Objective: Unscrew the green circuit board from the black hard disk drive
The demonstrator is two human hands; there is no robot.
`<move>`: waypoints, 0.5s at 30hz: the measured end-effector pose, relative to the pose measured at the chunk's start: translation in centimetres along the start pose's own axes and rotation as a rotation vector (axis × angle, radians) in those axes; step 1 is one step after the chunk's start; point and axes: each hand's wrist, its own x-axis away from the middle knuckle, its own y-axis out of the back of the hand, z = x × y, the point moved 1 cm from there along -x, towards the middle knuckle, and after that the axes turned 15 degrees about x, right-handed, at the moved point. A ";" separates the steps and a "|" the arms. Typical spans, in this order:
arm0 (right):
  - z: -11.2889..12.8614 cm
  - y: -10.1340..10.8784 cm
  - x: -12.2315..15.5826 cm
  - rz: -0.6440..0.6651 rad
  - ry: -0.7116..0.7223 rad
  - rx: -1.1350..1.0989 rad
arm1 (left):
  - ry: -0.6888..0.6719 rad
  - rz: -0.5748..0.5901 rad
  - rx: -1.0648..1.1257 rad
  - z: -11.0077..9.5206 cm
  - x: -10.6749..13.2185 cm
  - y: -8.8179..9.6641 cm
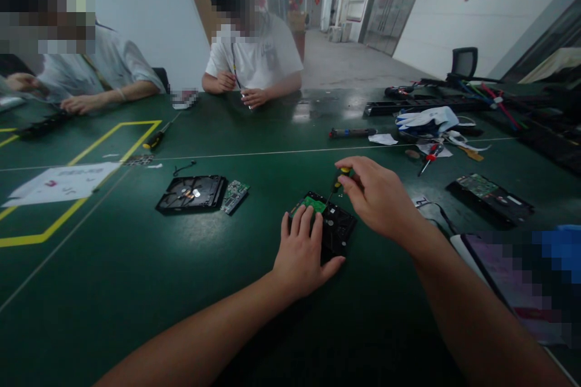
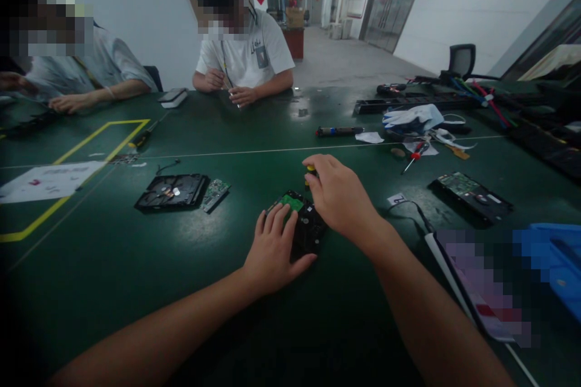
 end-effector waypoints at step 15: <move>0.4 0.2 -0.2 -0.043 0.056 -0.069 | -0.005 -0.011 0.005 -0.2 0.0 0.1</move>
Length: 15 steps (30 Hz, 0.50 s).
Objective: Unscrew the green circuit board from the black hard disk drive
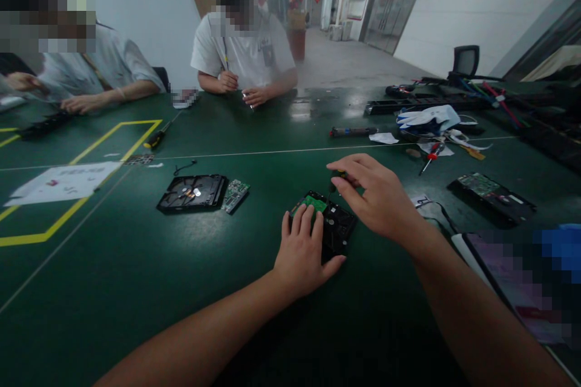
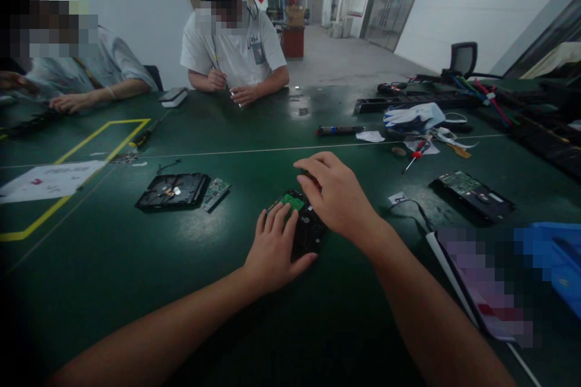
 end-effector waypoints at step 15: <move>-0.2 0.1 0.0 0.052 -0.075 0.088 | 0.006 0.008 -0.006 0.0 0.0 0.2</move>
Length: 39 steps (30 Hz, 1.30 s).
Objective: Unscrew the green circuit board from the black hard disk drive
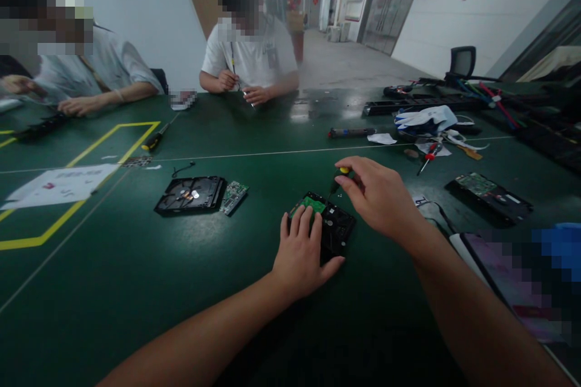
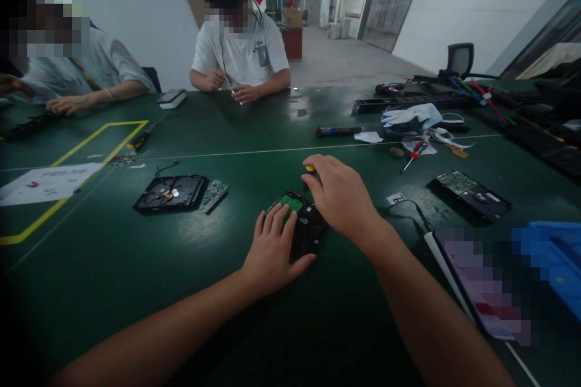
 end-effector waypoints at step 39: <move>0.2 0.1 -0.1 0.018 0.049 -0.105 | 0.008 0.010 0.000 0.0 0.1 -0.1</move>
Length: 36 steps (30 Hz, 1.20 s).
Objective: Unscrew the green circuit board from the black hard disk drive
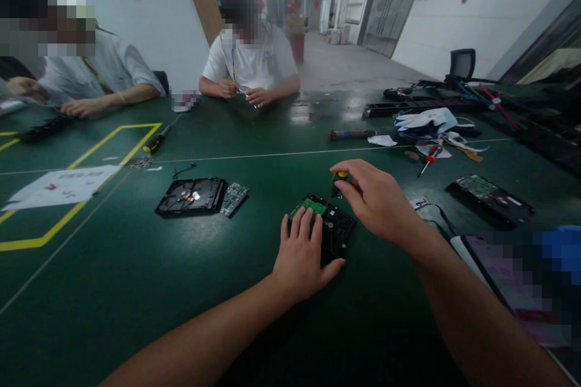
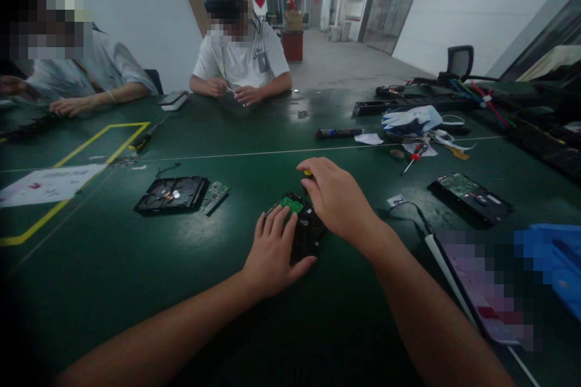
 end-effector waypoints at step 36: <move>-0.2 -0.3 0.0 -0.053 -0.029 0.039 | 0.008 0.014 0.004 0.1 0.0 -0.2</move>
